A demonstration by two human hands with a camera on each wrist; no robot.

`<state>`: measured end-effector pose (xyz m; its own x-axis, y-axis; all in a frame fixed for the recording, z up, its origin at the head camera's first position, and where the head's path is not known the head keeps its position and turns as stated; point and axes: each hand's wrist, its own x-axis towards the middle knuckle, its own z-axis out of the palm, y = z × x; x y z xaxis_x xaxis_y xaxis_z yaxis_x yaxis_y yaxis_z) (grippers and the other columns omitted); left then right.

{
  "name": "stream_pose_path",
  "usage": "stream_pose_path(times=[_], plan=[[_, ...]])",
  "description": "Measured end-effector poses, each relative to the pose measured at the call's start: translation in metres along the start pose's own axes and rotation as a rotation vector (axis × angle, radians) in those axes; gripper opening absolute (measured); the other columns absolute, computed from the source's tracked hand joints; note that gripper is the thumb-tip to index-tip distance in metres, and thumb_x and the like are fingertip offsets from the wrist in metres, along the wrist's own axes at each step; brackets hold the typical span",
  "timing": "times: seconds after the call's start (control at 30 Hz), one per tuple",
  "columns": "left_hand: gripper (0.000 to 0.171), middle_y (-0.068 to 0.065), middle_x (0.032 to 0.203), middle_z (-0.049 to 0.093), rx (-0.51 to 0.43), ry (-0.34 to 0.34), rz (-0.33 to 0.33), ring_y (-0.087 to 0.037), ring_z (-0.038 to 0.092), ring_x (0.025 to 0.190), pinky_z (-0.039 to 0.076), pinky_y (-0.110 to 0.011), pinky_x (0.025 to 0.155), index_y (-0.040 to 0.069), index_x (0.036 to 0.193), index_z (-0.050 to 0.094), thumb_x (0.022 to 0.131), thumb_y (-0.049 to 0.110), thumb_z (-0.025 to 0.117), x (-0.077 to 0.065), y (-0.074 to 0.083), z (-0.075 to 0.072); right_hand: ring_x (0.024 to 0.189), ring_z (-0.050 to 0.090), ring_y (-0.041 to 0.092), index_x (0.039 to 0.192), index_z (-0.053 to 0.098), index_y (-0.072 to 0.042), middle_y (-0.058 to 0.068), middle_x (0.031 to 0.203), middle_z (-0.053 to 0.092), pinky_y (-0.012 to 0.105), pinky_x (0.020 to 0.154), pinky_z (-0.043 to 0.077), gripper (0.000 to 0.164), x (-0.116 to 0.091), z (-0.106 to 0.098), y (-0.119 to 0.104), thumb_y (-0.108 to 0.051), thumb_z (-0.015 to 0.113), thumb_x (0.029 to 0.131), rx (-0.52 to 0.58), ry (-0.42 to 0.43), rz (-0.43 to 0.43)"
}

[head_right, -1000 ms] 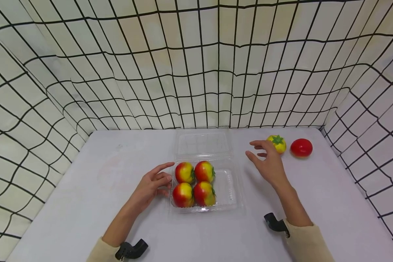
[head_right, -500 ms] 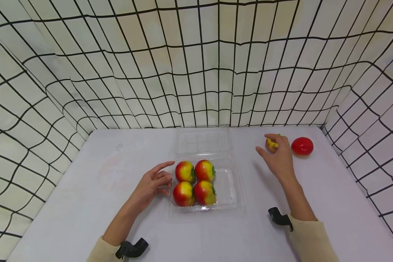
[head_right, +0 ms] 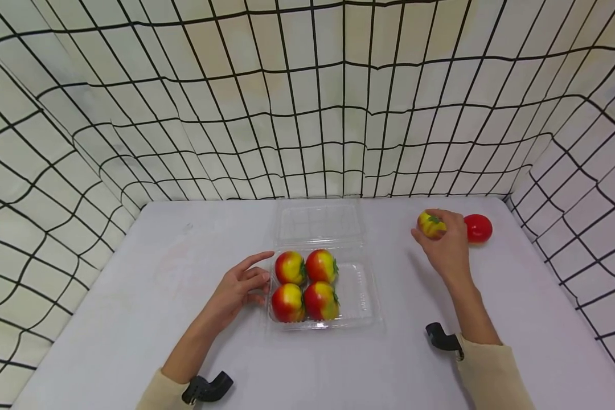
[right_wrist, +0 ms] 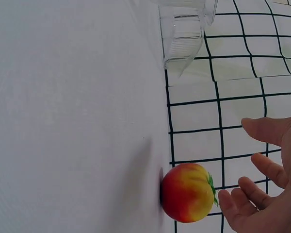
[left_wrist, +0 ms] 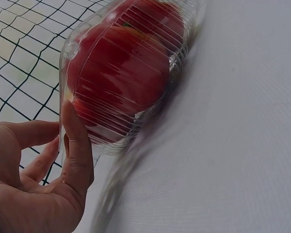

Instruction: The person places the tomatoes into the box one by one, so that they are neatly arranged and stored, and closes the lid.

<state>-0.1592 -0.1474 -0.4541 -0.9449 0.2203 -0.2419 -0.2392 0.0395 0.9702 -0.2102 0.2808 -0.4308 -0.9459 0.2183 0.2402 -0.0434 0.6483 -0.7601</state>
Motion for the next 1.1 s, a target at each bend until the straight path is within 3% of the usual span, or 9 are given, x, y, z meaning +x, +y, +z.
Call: stream_pose_path(times=[0.13,0.23,0.57,1.1], plan=[[0.05,0.001,0.094,0.067,-0.001,0.0,0.003,-0.016,0.063,0.078,0.063,-0.024,0.069,0.018,0.152,0.052,0.104,0.015,0.062,0.0,0.0,0.0,0.138,0.041,0.044,0.142,0.054,0.001,0.027,0.149,0.042,0.064,0.109,0.047,0.055,0.002,-0.001,0.002,-0.021,0.075,0.096,-0.016,0.021,0.019],[0.049,0.001,0.093,0.066,-0.004,-0.001,0.008,-0.016,0.063,0.078,0.063,-0.024,0.069,0.018,0.152,0.052,0.104,0.015,0.062,0.001,-0.001,0.0,0.14,0.039,0.045,0.144,0.053,0.001,0.028,0.15,0.041,0.066,0.11,0.046,0.058,0.004,-0.002,0.004,-0.022,0.076,0.095,-0.031,0.023,0.04],[0.049,0.001,0.094,0.067,-0.008,0.003,0.005,-0.016,0.063,0.078,0.063,-0.024,0.069,0.018,0.151,0.052,0.103,0.015,0.063,0.001,-0.002,-0.001,0.141,0.038,0.048,0.151,0.047,0.001,0.03,0.152,0.039,0.068,0.111,0.045,0.067,0.009,-0.003,0.009,-0.021,0.076,0.094,-0.055,-0.024,0.084],[0.05,0.001,0.094,0.067,-0.009,-0.001,0.004,-0.016,0.063,0.078,0.063,-0.024,0.069,0.018,0.152,0.052,0.104,0.015,0.063,0.0,-0.001,0.0,0.146,0.028,0.057,0.159,0.031,0.004,0.036,0.16,0.028,0.074,0.113,0.038,0.079,0.017,-0.001,0.026,-0.018,0.074,0.095,-0.097,-0.157,0.054]])
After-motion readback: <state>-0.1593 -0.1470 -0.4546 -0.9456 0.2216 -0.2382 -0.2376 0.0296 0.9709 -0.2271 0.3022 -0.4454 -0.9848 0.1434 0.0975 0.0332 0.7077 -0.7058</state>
